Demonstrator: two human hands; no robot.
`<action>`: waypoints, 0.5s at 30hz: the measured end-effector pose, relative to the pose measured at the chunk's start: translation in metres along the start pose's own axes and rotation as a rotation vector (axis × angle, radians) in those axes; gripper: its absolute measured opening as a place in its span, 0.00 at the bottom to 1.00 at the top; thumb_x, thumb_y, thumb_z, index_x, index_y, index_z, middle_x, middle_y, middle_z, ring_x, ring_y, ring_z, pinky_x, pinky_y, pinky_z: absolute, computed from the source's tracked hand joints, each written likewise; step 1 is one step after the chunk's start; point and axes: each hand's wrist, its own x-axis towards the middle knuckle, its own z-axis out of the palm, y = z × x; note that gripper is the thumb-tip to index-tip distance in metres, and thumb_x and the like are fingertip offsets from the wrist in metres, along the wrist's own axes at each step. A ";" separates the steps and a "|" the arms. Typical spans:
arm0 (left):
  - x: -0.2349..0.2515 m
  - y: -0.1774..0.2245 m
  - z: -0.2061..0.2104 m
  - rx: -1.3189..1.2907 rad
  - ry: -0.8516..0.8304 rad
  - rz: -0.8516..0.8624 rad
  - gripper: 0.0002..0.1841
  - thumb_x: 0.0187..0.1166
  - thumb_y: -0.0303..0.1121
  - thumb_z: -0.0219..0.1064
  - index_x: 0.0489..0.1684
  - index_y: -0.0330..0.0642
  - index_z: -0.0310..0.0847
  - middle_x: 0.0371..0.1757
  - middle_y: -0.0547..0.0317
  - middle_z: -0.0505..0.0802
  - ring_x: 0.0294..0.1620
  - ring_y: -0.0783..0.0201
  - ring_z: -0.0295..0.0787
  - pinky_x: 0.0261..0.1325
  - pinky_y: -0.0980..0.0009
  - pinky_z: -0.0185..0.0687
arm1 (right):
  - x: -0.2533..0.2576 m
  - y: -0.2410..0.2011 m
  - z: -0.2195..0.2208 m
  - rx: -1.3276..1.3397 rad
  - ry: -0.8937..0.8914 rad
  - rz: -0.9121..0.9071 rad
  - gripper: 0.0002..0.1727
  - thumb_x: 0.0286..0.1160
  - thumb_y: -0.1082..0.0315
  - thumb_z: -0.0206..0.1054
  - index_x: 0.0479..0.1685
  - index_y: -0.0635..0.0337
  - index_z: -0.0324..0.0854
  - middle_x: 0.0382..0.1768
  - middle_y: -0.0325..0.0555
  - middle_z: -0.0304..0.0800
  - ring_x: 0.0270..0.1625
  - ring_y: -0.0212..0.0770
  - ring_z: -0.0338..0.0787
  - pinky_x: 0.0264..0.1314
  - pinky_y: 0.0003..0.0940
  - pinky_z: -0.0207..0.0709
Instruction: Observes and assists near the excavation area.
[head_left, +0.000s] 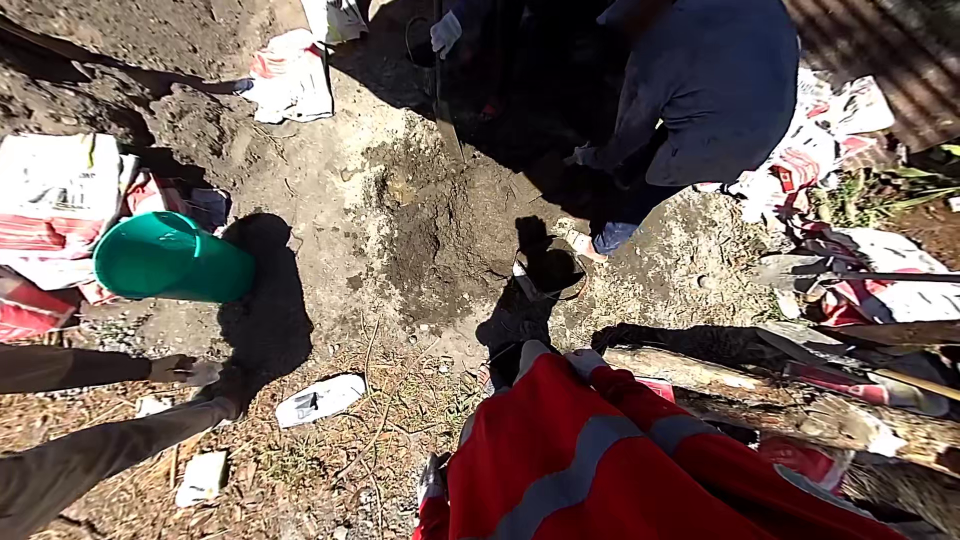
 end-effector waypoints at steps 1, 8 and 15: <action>0.002 -0.001 -0.001 0.000 -0.001 0.000 0.34 0.97 0.51 0.37 0.66 0.28 0.81 0.49 0.37 0.94 0.43 0.54 0.90 0.53 0.55 0.82 | 0.000 0.000 0.000 -0.002 -0.001 0.000 0.31 0.94 0.48 0.48 0.72 0.65 0.81 0.75 0.63 0.81 0.82 0.57 0.77 0.85 0.58 0.64; 0.002 0.003 -0.003 0.020 -0.010 0.012 0.33 0.97 0.50 0.38 0.66 0.28 0.82 0.47 0.37 0.94 0.43 0.52 0.91 0.53 0.54 0.83 | 0.001 0.000 0.002 0.031 0.006 -0.007 0.30 0.94 0.48 0.48 0.72 0.66 0.81 0.75 0.64 0.81 0.82 0.57 0.77 0.85 0.58 0.64; 0.003 0.005 -0.002 0.015 -0.018 0.003 0.34 0.97 0.51 0.37 0.67 0.29 0.81 0.48 0.37 0.94 0.43 0.52 0.91 0.52 0.54 0.82 | -0.002 0.000 0.000 0.038 0.001 -0.007 0.31 0.94 0.48 0.48 0.72 0.66 0.81 0.75 0.63 0.82 0.82 0.57 0.77 0.85 0.58 0.64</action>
